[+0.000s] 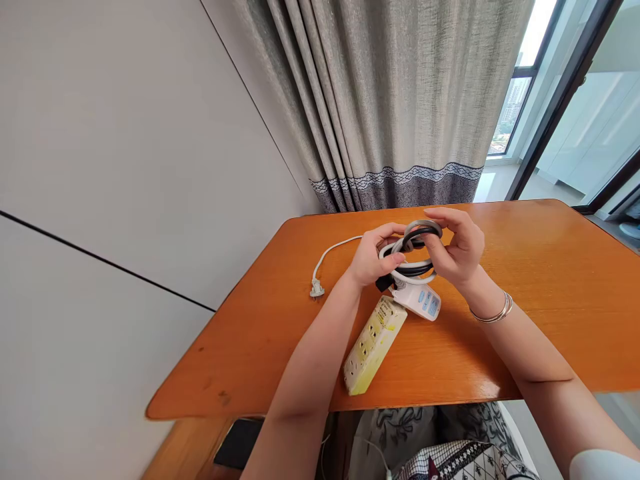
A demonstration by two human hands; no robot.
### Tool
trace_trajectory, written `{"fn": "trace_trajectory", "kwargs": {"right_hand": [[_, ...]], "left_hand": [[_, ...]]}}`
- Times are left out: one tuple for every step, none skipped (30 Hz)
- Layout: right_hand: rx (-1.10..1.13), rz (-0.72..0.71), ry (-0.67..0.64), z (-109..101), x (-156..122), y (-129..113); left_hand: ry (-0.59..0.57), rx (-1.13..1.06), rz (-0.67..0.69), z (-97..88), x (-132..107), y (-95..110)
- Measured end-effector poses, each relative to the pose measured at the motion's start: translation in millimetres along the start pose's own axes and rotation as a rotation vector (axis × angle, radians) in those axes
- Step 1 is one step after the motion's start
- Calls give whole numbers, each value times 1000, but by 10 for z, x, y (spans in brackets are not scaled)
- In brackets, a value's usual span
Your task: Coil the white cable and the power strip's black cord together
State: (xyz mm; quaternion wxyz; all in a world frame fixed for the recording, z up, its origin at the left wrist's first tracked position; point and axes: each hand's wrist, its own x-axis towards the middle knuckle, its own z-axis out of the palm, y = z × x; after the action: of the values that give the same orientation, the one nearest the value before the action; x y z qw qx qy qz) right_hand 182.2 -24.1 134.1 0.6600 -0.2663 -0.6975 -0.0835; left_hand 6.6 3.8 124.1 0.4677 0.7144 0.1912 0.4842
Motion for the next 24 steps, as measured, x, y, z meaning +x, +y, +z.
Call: {"fn": "trace_trajectory", "kwargs": {"right_hand": [[8,-26,15,13,-20,7],[20,-47,32,27,-39,14],[35,-64,51,44,-57,22],[50,-75,73,61,-71,28],[64,-81,97,78,-79,31],[75,-83,124,93,-82,31],[80,-81,151,105,-78,29],[78,-75,176,112,-67,27],[72,-65,199,113,-51,26],[64,-50,215,107,-31,29],[58,-35,221,95,-10,34],[53,-20,219,78,10,43],[51,-6,212,57,27,53],[49,7,202,34,41,63],[49,19,189,11,52,69],[51,29,171,-10,60,70],[57,39,146,-26,66,63],[65,48,117,-38,71,50],[72,55,88,-45,76,30],[75,57,64,-48,81,7],[76,56,49,-47,87,-16],[76,52,45,-44,91,-37],[75,47,49,-40,94,-52],[74,44,54,-35,93,-60]], "left_hand": [[22,1,-12,-11,2,4],[42,-7,-22,-16,5,5],[58,-22,-31,-16,9,3],[70,-41,-42,-12,14,-3],[80,-62,-52,-4,19,-14],[92,-83,-60,8,24,-29],[103,-101,-63,21,31,-48],[111,-115,-62,36,37,-68],[115,-122,-59,50,44,-86],[113,-120,-55,64,51,-99],[105,-108,-48,76,55,-105],[90,-91,-37,84,58,-101],[67,-69,-21,90,57,-85],[36,-47,1,93,52,-60],[-1,-24,30,94,42,-27],[-40,6,61,95,30,11],[-76,45,88,99,16,49],[-102,95,106,106,2,83],[-111,149,114,118,-12,108],[-104,201,115,133,-23,124],[-89,242,107,152,-31,128],[-72,268,93,172,-36,123],[-57,279,79,192,-38,110],[-45,278,68,209,-38,93]]}}
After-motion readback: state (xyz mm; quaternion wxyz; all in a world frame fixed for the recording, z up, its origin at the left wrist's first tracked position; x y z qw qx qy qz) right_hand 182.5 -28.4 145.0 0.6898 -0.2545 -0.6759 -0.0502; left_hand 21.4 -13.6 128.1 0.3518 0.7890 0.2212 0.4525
